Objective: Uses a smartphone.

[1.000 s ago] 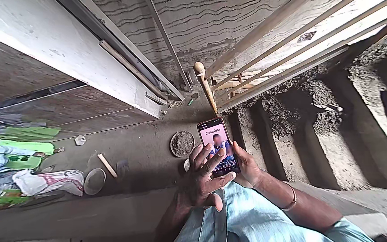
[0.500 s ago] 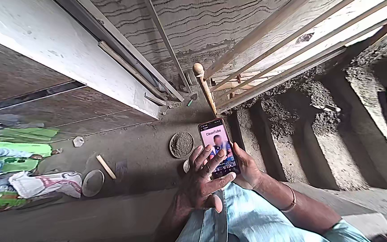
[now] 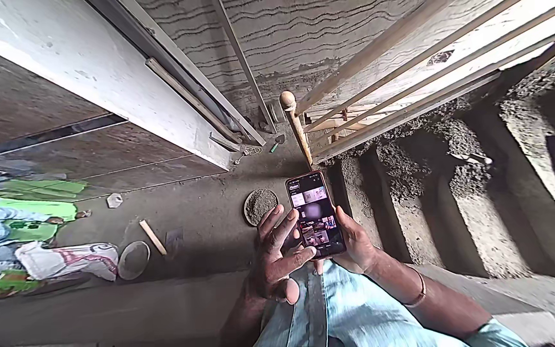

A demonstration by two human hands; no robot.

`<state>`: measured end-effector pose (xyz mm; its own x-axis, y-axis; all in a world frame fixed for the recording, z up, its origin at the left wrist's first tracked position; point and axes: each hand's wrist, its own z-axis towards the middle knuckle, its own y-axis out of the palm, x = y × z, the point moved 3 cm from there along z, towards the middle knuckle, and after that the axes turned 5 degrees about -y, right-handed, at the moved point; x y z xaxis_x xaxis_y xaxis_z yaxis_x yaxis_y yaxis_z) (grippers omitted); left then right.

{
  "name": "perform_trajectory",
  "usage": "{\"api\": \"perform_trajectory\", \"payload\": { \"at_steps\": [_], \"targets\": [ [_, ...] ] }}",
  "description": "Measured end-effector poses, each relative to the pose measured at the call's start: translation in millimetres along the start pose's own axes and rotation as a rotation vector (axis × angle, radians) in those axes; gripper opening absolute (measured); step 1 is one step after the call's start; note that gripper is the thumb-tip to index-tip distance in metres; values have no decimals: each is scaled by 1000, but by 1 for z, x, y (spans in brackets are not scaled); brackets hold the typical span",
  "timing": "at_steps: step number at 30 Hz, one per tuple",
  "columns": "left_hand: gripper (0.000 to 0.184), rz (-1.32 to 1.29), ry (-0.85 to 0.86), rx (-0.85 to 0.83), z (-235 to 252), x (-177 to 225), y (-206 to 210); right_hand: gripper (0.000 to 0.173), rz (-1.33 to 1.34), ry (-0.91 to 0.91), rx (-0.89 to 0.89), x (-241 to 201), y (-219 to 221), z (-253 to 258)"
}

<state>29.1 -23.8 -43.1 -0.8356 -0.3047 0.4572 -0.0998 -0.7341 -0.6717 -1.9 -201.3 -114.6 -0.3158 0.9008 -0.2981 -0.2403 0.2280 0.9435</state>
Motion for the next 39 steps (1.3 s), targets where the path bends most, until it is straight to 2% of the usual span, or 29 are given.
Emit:
{"api": "perform_trajectory", "payload": {
  "at_steps": [18, 24, 34, 39],
  "targets": [
    [63, 42, -5, 37, -4, -4, -6, 63, 22, -5, -21, 1, 0, 0],
    [71, 155, 13, -3, -10, -2, -1, 64, -1, 5, 5, 0, 3, 0],
    [74, 198, 18, -4, -11, -1, 1, 62, -13, -3, 14, -1, 6, 1],
    [72, 236, 5, -75, -7, -1, 6, 61, -4, -5, 8, -1, 5, 1]
  ]
}}
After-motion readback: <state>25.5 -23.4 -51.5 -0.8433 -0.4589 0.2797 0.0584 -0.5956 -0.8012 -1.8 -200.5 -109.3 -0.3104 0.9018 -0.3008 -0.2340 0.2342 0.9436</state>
